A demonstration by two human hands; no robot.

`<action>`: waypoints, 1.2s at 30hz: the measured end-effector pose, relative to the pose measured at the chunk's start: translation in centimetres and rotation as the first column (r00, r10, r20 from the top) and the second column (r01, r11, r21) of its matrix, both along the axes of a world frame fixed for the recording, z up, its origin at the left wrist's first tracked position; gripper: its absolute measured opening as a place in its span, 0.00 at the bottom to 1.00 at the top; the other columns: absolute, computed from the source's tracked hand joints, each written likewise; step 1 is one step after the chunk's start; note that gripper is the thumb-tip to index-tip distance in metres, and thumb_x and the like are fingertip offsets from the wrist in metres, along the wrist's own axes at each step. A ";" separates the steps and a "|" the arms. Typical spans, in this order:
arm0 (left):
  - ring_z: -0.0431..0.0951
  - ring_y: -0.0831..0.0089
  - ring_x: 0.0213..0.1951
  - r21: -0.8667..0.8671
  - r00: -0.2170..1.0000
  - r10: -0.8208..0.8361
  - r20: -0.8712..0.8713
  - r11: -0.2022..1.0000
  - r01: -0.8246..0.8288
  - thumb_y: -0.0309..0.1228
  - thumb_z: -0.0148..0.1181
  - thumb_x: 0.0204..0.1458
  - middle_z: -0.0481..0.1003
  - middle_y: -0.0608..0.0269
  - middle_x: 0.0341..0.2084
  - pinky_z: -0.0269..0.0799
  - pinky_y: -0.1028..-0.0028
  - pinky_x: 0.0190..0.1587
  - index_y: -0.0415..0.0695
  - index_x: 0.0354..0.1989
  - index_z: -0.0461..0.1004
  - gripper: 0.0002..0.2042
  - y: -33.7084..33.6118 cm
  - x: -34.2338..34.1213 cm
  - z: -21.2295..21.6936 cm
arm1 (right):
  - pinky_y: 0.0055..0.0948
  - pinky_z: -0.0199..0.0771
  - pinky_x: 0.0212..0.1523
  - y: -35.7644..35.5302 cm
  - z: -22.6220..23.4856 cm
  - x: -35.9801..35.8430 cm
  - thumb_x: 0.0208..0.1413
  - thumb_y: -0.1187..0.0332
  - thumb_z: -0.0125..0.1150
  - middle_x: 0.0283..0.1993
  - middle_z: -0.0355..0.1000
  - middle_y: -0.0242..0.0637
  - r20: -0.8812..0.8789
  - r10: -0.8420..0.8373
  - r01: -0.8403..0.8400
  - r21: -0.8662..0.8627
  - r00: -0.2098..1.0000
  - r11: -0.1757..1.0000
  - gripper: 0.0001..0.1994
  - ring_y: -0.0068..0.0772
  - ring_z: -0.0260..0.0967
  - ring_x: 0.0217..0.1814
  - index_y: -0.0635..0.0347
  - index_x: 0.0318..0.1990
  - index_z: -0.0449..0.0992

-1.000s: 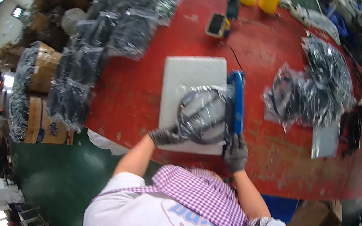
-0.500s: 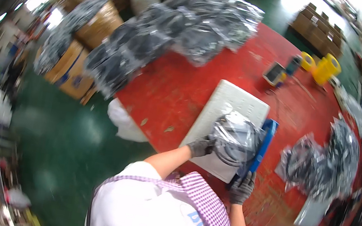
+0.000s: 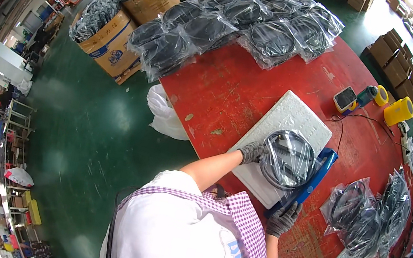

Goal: The person places coiled black cables into clear plastic bags and seals them using a handheld heat sealer. The worker repeatedly picks up a cable, inserts it into a bag, and runs the sealer along the top edge to close the package. The sealed items are then moved to a stack on the table.

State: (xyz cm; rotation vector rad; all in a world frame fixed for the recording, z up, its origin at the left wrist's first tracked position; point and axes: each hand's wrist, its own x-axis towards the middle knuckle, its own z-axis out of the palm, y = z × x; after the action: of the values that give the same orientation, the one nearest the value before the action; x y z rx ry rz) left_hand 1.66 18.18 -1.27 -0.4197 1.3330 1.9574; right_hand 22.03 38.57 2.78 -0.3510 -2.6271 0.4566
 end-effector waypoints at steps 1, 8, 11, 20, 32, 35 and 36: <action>0.70 0.73 0.27 0.010 1.000 -0.019 0.006 1.000 0.019 0.34 0.55 0.45 0.69 0.65 0.25 0.69 0.72 0.25 0.43 0.33 0.67 0.11 0.0 -0.4 -0.3 | 0.41 0.57 0.50 0.1 -0.2 0.1 0.44 0.72 0.47 0.55 0.53 0.53 0.000 0.001 -0.001 0.009 1.000 1.000 0.24 0.53 0.55 0.53 0.62 0.53 0.57; 0.73 0.71 0.27 -0.250 0.982 -0.188 0.019 0.950 0.187 0.37 0.62 0.38 0.73 0.61 0.26 0.69 0.72 0.28 0.40 0.34 0.70 0.17 1.6 -2.6 -1.3 | 0.41 0.60 0.48 -0.2 0.2 -0.2 0.44 0.73 0.49 0.51 0.58 0.55 -0.067 -0.031 0.033 0.024 0.997 0.999 0.21 0.54 0.59 0.49 0.63 0.49 0.61; 0.74 0.71 0.21 -0.074 0.973 -0.180 0.141 0.979 0.192 0.29 0.62 0.38 0.74 0.62 0.23 0.71 0.74 0.24 0.41 0.29 0.71 0.10 1.4 -2.9 -1.8 | 0.41 0.60 0.48 -0.1 0.2 -0.4 0.45 0.73 0.49 0.51 0.58 0.54 -0.069 -0.023 0.025 0.030 0.997 0.999 0.20 0.54 0.59 0.49 0.63 0.49 0.61; 0.70 0.76 0.36 0.073 0.953 -0.268 -0.141 0.957 0.280 0.33 0.55 0.45 0.71 0.66 0.32 0.66 0.76 0.35 0.44 0.38 0.70 0.12 -2.6 -1.2 1.9 | 0.29 0.64 0.46 3.0 8.8 0.1 0.49 0.69 0.51 0.48 0.60 0.39 0.005 -0.141 0.035 -0.977 0.990 0.210 0.20 0.32 0.60 0.49 0.62 0.51 0.59; 0.69 0.63 0.40 -0.246 0.976 0.023 -0.214 0.966 -0.077 0.28 0.43 0.50 0.68 0.56 0.40 0.65 0.62 0.47 0.40 0.45 0.64 0.14 -22.3 -1.5 -6.5 | 0.30 0.73 0.32 12.4 -4.2 11.5 0.49 0.64 0.50 0.30 0.68 0.39 0.558 -0.434 0.359 -0.813 0.708 -0.459 0.12 0.33 0.68 0.31 0.62 0.38 0.66; 0.69 0.61 0.40 -0.381 0.994 0.064 -0.088 0.920 -0.093 0.29 0.43 0.49 0.68 0.56 0.40 0.64 0.60 0.46 0.40 0.45 0.63 0.14 -24.8 -0.8 -7.7 | 0.31 0.74 0.31 14.9 -7.3 9.1 0.49 0.63 0.50 0.29 0.68 0.39 0.602 -0.487 0.255 -0.756 0.633 -0.603 0.12 0.35 0.68 0.30 0.62 0.36 0.67; 0.68 0.61 0.41 -0.395 0.973 0.215 0.077 0.903 -0.168 0.30 0.43 0.50 0.68 0.57 0.41 0.64 0.59 0.46 0.40 0.46 0.63 0.15 -24.3 -1.3 -8.0 | 0.32 0.73 0.29 16.7 -8.1 8.7 0.49 0.63 0.49 0.27 0.68 0.39 0.586 -0.530 0.216 -0.769 0.613 -0.602 0.10 0.36 0.68 0.31 0.61 0.34 0.67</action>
State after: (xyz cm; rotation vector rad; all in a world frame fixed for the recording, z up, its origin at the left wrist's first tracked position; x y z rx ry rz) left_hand 0.36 -6.10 -9.27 -0.8752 1.6544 1.7835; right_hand 30.77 55.27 -5.32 -1.7757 -0.5908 2.1000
